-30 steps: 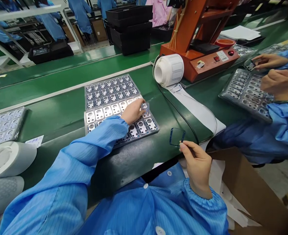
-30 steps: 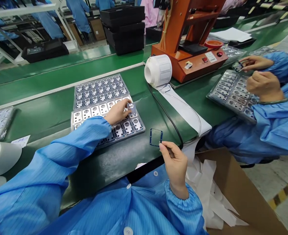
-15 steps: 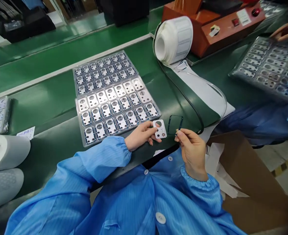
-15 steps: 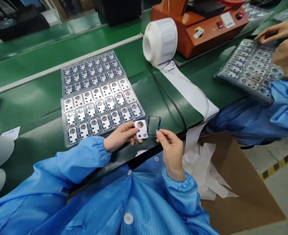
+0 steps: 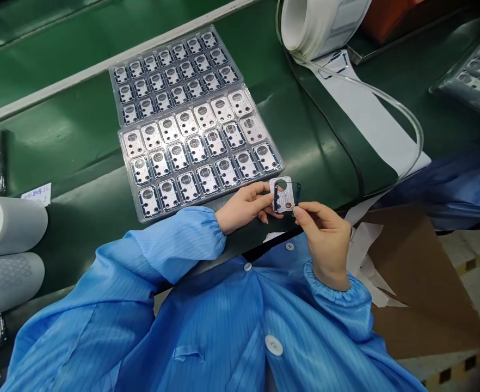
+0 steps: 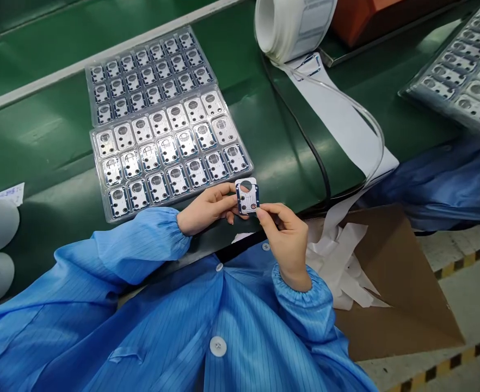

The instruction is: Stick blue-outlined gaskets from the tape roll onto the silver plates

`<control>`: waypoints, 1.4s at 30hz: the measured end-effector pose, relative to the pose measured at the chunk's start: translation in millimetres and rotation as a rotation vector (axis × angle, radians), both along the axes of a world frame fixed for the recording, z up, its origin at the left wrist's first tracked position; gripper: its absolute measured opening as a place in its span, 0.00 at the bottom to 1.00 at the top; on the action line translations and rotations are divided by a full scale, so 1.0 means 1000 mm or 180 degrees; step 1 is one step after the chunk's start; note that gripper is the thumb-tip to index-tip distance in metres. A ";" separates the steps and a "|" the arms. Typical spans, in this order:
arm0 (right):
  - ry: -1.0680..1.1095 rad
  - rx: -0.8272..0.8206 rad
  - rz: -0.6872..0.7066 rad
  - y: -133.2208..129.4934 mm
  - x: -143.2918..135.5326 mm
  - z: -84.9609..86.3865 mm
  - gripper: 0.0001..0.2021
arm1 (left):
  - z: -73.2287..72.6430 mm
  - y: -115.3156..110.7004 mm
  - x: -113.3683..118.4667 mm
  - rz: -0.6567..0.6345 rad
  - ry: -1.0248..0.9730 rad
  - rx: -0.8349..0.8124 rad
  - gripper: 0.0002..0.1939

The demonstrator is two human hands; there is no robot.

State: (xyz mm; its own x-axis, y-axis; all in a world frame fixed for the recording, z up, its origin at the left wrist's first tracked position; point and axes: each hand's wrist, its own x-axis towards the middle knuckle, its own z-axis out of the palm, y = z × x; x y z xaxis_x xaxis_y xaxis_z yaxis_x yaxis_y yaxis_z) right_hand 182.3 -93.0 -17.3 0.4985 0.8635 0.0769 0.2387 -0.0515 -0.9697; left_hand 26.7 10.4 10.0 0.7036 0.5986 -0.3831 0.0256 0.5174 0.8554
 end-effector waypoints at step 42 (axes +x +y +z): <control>-0.1623 0.0753 0.0012 0.003 -0.005 0.009 0.03 | 0.000 0.000 0.002 -0.0023 -0.0051 0.0118 0.09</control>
